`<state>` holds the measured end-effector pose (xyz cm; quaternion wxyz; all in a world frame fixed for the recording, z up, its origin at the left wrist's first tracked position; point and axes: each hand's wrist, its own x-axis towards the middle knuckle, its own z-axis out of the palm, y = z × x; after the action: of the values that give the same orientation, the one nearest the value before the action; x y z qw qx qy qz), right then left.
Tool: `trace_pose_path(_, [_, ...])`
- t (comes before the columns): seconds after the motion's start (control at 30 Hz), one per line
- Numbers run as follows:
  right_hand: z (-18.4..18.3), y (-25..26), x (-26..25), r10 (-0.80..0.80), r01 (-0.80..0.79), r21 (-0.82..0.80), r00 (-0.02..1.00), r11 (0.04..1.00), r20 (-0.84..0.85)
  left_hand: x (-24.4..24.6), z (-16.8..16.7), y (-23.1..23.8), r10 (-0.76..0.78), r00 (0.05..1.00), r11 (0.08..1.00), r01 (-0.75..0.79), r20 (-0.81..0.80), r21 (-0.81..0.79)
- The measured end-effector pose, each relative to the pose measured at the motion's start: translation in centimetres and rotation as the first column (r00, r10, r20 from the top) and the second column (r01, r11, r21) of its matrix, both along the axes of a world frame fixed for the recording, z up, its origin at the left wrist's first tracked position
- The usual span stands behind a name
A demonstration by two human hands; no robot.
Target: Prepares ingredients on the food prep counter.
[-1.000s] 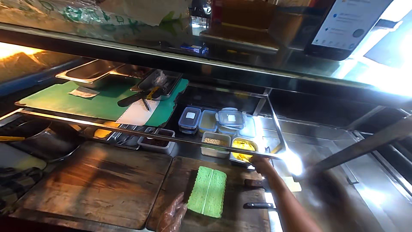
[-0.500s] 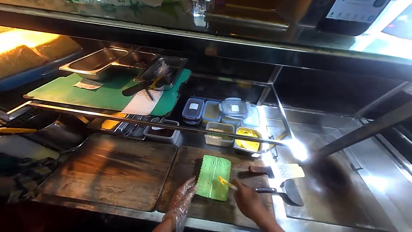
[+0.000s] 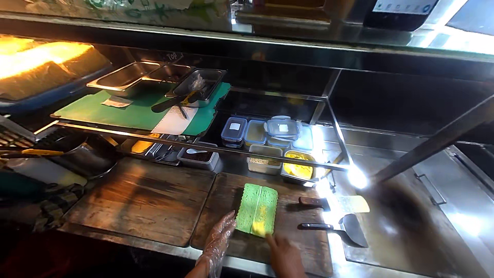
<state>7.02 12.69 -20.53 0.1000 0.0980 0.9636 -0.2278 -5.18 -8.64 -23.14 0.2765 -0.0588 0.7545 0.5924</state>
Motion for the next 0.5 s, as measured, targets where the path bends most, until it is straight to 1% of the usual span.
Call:
trace_pose_path(0.03, [0.4, -0.5, 1.2, -0.008, 0.007, -0.044, 1.000, 0.999, -0.021, 0.1, 0.1, 0.0, 0.030, 1.000, 0.999, -0.030, 0.009, 0.027])
trace_pose_path(0.07, [0.5, -0.6, 1.4, -0.036, 0.034, -0.068, 0.999, 0.997, -0.036, 0.5, 0.1, 0.0, 0.069, 0.998, 0.996, -0.069, 0.015, 0.052])
trace_pose_path(0.1, [0.3, -0.2, 0.3, -0.079, 0.076, -0.080, 0.996, 0.994, -0.035, 1.0, 0.1, -0.1, 0.108, 0.994, 0.991, -0.110, 0.023, 0.073])
trace_pose_path(0.17, [-0.9, 1.7, -3.8, -0.128, 0.127, -0.033, 0.992, 0.991, -0.011, 2.0, 0.1, -0.2, 0.181, 0.983, 0.978, -0.182, 0.023, 0.097])
trace_pose_path(0.2, [-1.6, 2.6, -5.1, -0.118, 0.118, -0.001, 0.993, 0.993, -0.007, 2.6, 0.0, -0.2, 0.206, 0.978, 0.974, -0.207, 0.014, 0.093])
trace_pose_path(0.23, [-1.9, 2.8, -5.1, -0.084, 0.084, 0.000, 0.996, 0.996, 0.016, 3.1, 0.0, -0.3, 0.220, 0.975, 0.972, -0.219, -0.001, 0.082])
trace_pose_path(0.27, [-1.4, 2.5, -4.1, -0.047, 0.051, -0.058, 0.996, 0.997, 0.072, 3.3, 0.1, -0.5, 0.226, 0.974, 0.972, -0.224, -0.017, 0.075])
trace_pose_path(0.3, [-0.4, 2.2, -2.8, -0.016, 0.043, -0.175, 0.988, 0.984, 0.152, 3.4, 0.3, -0.6, 0.231, 0.973, 0.971, -0.228, -0.025, 0.076])
trace_pose_path(0.33, [0.0, 2.2, -1.7, -0.015, 0.085, -0.336, 0.979, 0.938, 0.205, 3.4, 0.7, -0.5, 0.242, 0.970, 0.967, -0.239, -0.025, 0.088])
trace_pose_path(0.37, [-0.5, 2.6, -1.1, -0.066, 0.189, -0.519, 0.967, 0.834, 0.245, 3.8, 0.9, -0.5, 0.258, 0.966, 0.962, -0.254, -0.026, 0.102])
trace_pose_path(0.4, [-1.1, 3.2, -1.3, -0.166, 0.317, -0.654, 0.945, 0.687, 0.284, 4.3, 1.1, -0.6, 0.281, 0.960, 0.955, -0.276, -0.024, 0.111])
trace_pose_path(0.43, [-1.4, 4.2, -2.2, -0.272, 0.414, -0.697, 0.910, 0.586, 0.312, 4.8, 0.9, -0.6, 0.316, 0.948, 0.943, -0.311, -0.027, 0.118])
trace_pose_path(0.47, [-1.4, 5.4, -3.6, -0.324, 0.440, -0.641, 0.898, 0.629, 0.299, 5.2, 0.8, -0.6, 0.345, 0.938, 0.933, -0.339, -0.030, 0.121])
trace_pose_path(0.5, [-1.0, 6.4, -4.8, -0.310, 0.401, -0.488, 0.915, 0.776, 0.259, 5.6, 0.6, -0.6, 0.361, 0.932, 0.928, -0.355, -0.035, 0.114])
